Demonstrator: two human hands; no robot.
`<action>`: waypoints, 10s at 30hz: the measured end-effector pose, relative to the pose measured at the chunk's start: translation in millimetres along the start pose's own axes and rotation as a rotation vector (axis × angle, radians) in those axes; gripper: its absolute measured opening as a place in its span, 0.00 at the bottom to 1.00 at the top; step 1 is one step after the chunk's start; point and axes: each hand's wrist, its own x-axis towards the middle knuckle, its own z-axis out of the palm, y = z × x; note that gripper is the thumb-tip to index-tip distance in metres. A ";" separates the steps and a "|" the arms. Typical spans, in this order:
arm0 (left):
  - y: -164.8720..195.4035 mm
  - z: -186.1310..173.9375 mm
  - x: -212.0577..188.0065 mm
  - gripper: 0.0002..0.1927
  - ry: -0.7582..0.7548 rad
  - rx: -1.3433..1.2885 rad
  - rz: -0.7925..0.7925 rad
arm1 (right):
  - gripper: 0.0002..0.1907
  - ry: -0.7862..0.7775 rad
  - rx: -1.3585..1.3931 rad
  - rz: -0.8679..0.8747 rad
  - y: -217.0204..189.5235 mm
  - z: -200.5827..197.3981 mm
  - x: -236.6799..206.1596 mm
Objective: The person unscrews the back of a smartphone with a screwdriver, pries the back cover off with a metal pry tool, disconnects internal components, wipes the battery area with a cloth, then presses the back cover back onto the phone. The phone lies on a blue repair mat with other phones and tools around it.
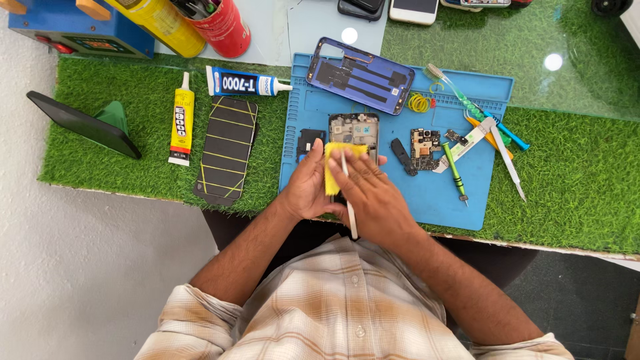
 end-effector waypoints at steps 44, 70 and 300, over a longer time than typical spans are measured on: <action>-0.2 6.3 4.7 0.39 -0.022 0.072 0.020 | 0.08 0.706 -0.155 0.476 74.9 -69.4 -110.7; -18.2 -34.8 -0.6 0.32 0.101 0.121 -0.013 | 0.07 0.491 0.205 0.597 4.1 -18.0 -18.2; -2.5 -0.2 9.8 0.37 0.014 0.070 -0.055 | 0.19 0.465 0.416 0.409 41.2 14.4 -80.8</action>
